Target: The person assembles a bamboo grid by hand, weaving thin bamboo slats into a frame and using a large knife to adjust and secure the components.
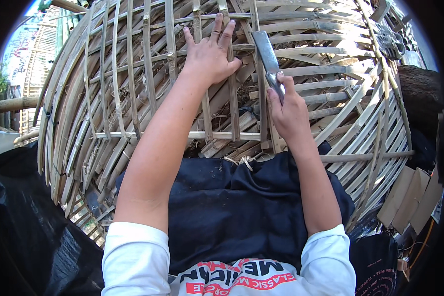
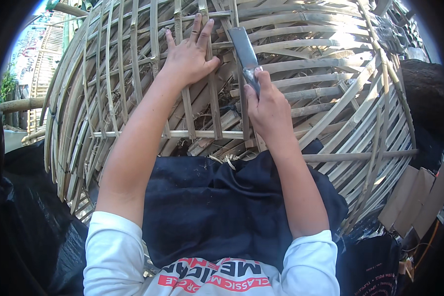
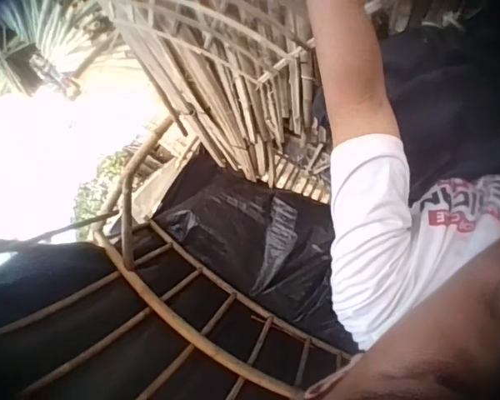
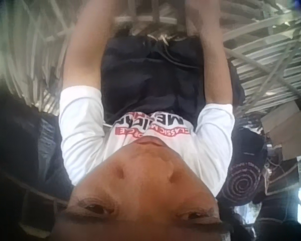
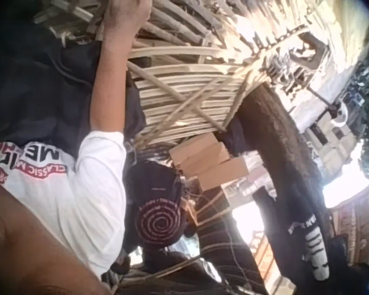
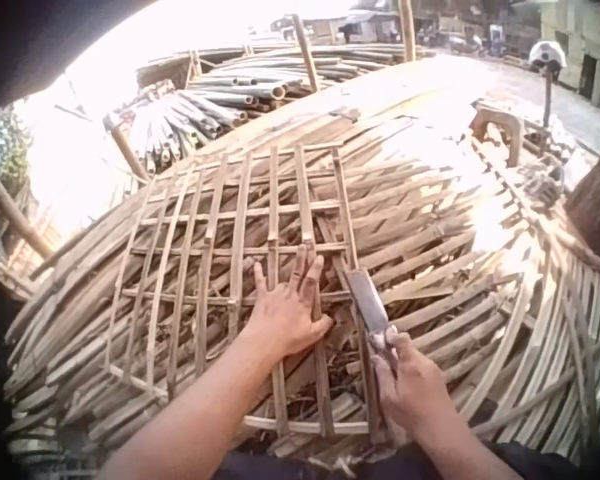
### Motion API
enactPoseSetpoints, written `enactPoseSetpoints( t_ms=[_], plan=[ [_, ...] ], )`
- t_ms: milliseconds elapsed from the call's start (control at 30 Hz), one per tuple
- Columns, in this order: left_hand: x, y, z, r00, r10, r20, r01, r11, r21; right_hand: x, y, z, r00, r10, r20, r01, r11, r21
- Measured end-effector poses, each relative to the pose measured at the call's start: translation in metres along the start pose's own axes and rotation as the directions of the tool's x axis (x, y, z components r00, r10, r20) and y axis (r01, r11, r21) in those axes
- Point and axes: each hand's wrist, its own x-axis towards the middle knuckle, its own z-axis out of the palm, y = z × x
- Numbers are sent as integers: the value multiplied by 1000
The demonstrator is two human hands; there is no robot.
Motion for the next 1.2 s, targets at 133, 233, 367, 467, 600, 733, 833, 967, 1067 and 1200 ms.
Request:
enactPoseSetpoints(
  t_ms=[133, 233, 367, 467, 600, 733, 833, 967, 1067, 1200],
  plan=[
    [-3, -5, 6, 1000, -4, -12, 3, 1000, -28, 10, -14, -18, 996, 44, -79, -30, 986, 166],
    [-2, -6, 1, 1000, -8, -2, 8, 1000, -20, 10, -20, -27, 989, 14, -145, 23, 968, 250],
    [-1, -2, 4, 1000, 9, -22, -9, 999, -31, 2, -1, -5, 979, -67, -193, 102, 980, 173],
    [5, 3, -2, 999, -7, 35, 7, 1000, 10, 1, 8, 7, 999, 13, 46, -9, 996, -85],
    [-2, -8, 4, 1000, -8, 5, 8, 1000, 1, 5, -27, -11, 989, -84, -124, 103, 983, 150],
    [-2, 7, 2, 998, 3, 65, -3, 1000, -6, 4, 18, 12, 999, 16, 33, -10, 986, -165],
    [-6, -7, 5, 1000, -1, 15, 1, 1000, 0, 4, -18, -6, 999, -33, -12, 33, 999, 5],
    [-3, 1, 0, 999, -5, 51, 6, 1000, -17, 9, 3, -1, 1000, -2, 11, 4, 987, -162],
    [2, 0, 0, 999, 14, 42, -14, 1000, -7, 14, 1, -7, 999, -37, -30, 36, 998, -46],
    [-3, -3, 2, 999, -16, 46, 17, 1000, -5, 8, -6, 2, 995, -49, -89, 45, 998, -51]
  ],
)
